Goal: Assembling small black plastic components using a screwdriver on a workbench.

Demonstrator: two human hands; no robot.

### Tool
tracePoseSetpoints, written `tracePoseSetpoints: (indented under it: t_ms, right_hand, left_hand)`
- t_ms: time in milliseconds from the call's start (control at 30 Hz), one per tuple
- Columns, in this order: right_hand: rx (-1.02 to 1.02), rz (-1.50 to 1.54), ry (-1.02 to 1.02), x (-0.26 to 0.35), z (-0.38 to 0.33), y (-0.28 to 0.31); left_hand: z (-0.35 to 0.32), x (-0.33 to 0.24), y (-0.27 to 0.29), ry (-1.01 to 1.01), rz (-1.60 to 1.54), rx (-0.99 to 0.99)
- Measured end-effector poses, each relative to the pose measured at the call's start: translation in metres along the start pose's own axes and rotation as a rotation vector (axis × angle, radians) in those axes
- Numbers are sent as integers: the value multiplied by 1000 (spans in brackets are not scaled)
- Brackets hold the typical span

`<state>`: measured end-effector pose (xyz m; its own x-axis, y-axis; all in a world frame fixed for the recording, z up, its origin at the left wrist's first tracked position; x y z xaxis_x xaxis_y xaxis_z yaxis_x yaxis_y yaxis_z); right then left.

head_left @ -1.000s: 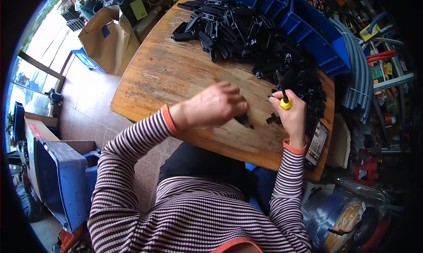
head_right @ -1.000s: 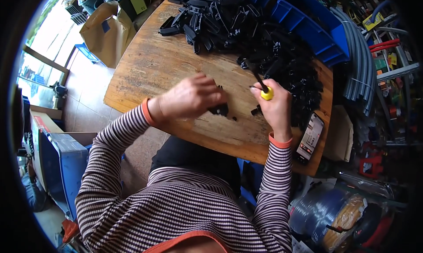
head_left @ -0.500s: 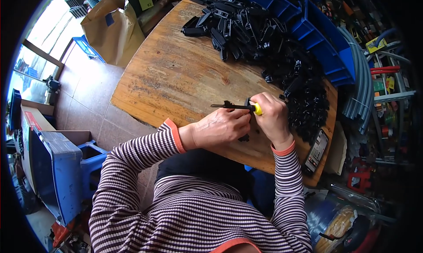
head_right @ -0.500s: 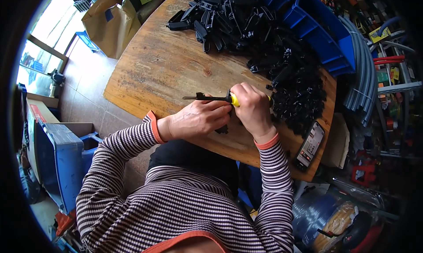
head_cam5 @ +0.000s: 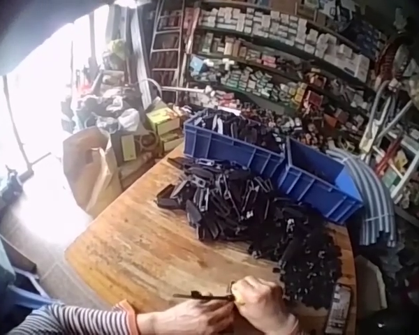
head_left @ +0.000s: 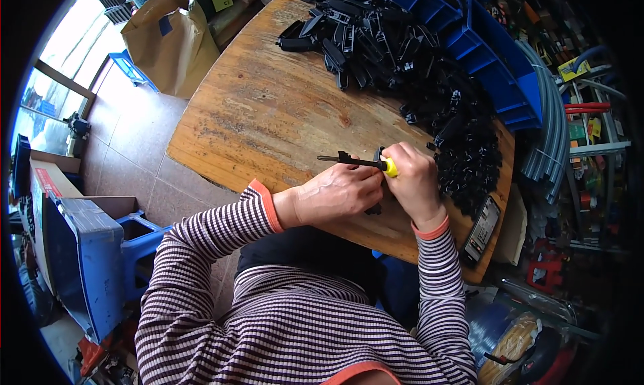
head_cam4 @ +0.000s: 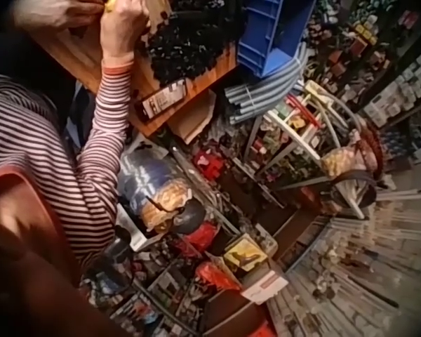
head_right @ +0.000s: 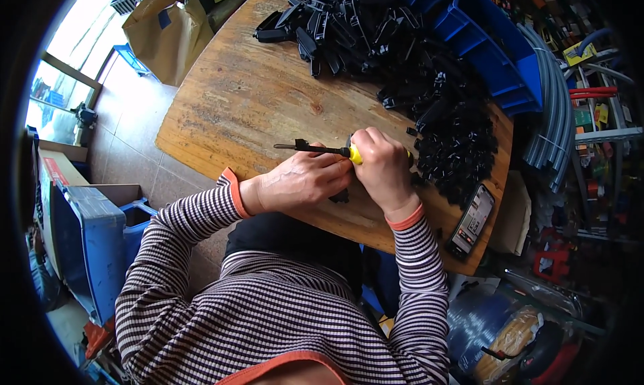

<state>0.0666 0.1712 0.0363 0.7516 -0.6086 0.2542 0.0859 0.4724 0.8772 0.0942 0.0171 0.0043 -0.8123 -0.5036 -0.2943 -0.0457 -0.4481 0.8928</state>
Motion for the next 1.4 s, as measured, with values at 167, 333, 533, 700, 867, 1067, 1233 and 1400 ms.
tracePoseSetpoints:
  t_ms: [167,333,533,700,867,1067,1233,1400]
  right_hand:
    - [-141,328,-165,-12,24,26]
    - [-763,955,-229,-9,30,-4]
    - [-742,449,-388,-30,10,62]
    - [-181,-10,-403,-72,-23,47]
    - [-51,-288,-393,-83,-40,24]
    - [-62,-221,-427,-72,-43,21]
    - [-91,-171,-380,-69,-48,15]
    - [-143,-139,-384,-70,-44,26]
  left_hand:
    - [-4,4,5,0,78,-47]
    - [-3,0,3,-20,66,-30]
    - [5,7,10,-22,9,-3]
    - [39,18,17,-91,18,40]
    - [79,52,48,310,-697,259]
    - [270,75,107,156,-1011,-143]
    - [369,97,124,373,-189,-338]
    - [264,116,52,577,504,19]
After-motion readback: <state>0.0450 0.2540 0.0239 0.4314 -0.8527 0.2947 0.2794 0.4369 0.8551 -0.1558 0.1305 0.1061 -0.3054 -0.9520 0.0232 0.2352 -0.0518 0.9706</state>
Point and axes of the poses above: each hand's wrist, its own z-axis towards the middle knuckle, its own y-axis out of the back of the hand, x = y × z, the point moved 3 cm from there along z, towards the middle knuckle, and after that the axes turned 14 degrees about y, right-handed, at the moved point
